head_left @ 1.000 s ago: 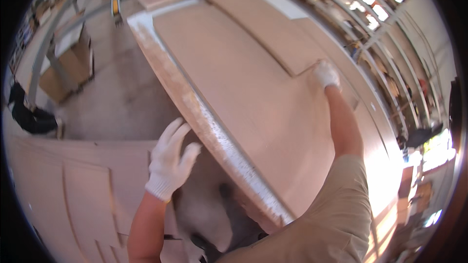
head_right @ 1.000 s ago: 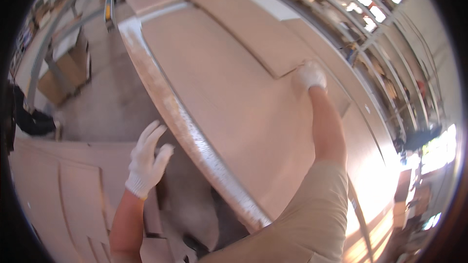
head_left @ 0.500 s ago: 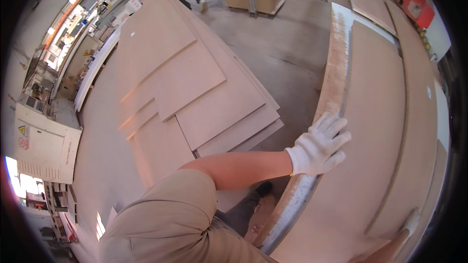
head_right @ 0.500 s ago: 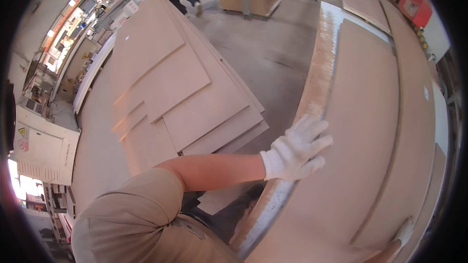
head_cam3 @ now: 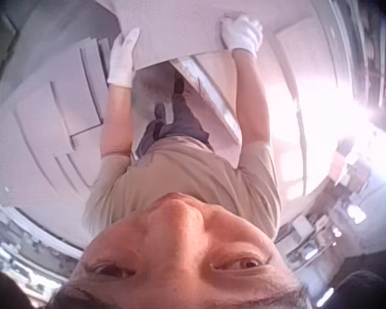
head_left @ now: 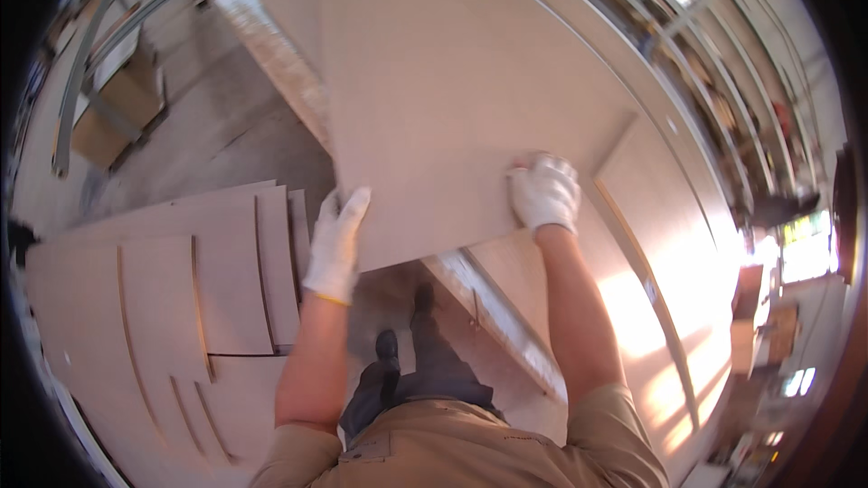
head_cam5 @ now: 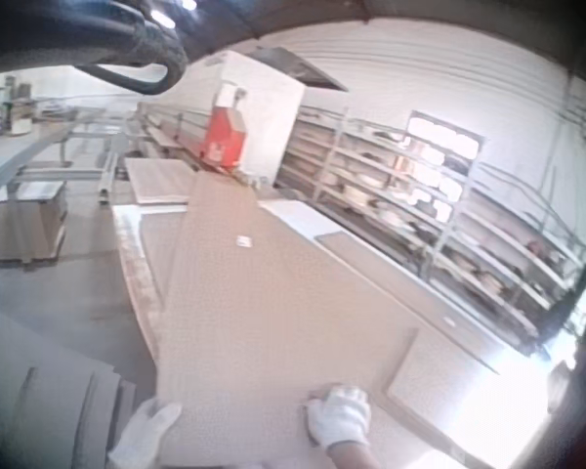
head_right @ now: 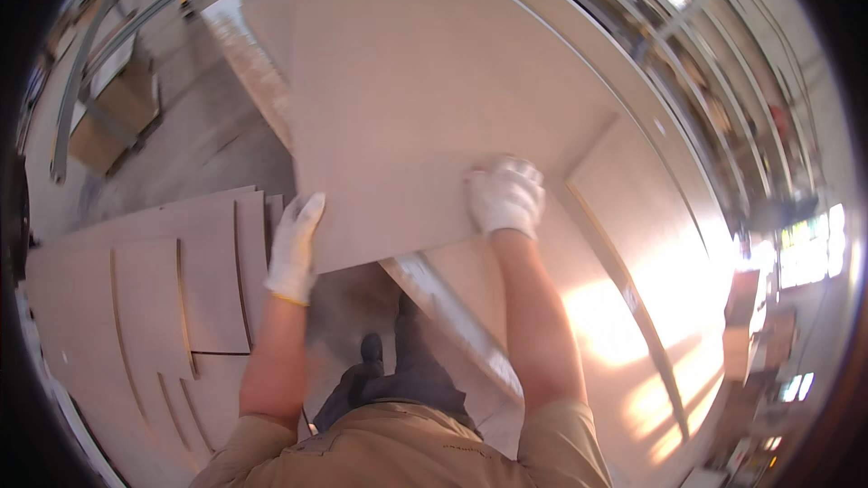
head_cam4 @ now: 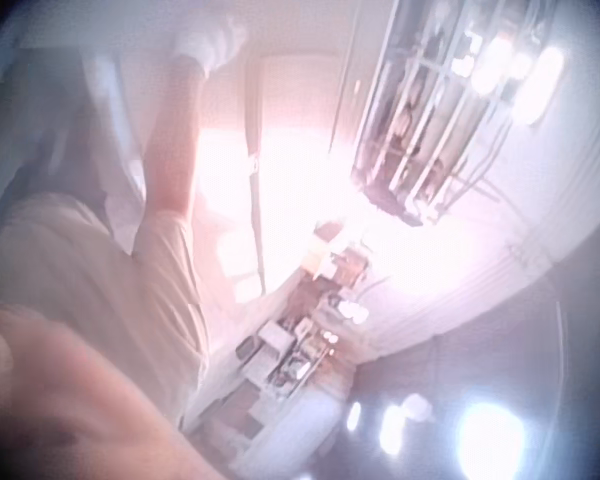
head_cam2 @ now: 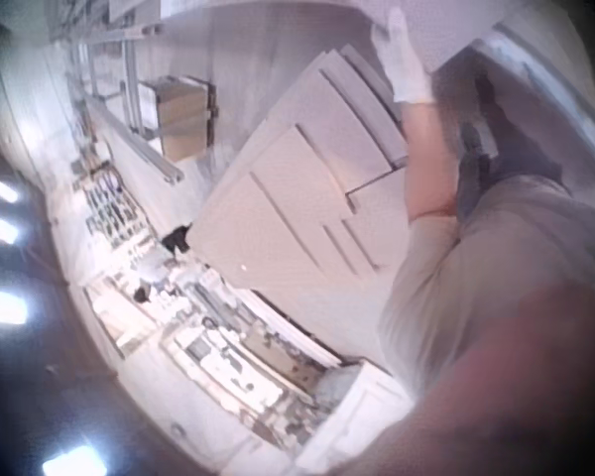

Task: The person repeatedly picks up large flat boards from a pile and places them onto a workbench. The person handles the boards one at a time, aligning them on the bench surface. Another person is visible in the background working at a separate station.

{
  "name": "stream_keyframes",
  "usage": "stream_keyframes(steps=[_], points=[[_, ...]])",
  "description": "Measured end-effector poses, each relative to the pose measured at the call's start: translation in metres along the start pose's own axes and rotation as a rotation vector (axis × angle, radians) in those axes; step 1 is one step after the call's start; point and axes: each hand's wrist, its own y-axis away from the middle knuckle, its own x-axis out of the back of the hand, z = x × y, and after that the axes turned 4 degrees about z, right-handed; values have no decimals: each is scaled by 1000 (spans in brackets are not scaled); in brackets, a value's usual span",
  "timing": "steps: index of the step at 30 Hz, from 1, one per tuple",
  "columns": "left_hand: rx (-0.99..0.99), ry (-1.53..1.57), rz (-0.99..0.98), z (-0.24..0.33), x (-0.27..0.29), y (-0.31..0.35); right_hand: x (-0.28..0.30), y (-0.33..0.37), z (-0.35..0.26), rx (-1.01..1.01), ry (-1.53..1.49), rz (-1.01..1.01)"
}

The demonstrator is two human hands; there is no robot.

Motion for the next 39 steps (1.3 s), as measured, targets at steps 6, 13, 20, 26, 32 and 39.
stream_keyframes(steps=[6, 13, 20, 26, 32, 39], points=[[121, 215, -391, -19, 69, 77, 24, 110, 39, 4, -122, -123], [349, 321, -1027, -60, 63, 260, 60, 234, 188, -413, -151, -244], [603, 203, -1374, -106, 42, 413, 27, 307, 364, -539, -237, -193], [594, 133, -1319, -128, 1, 471, 59, 369, 413, -510, -356, -42], [365, 851, -772, -105, -36, 351, 51, 471, 489, -330, -225, -49], [248, 840, -539, -126, 4, 432, 86, 556, 532, -325, -376, 112]])
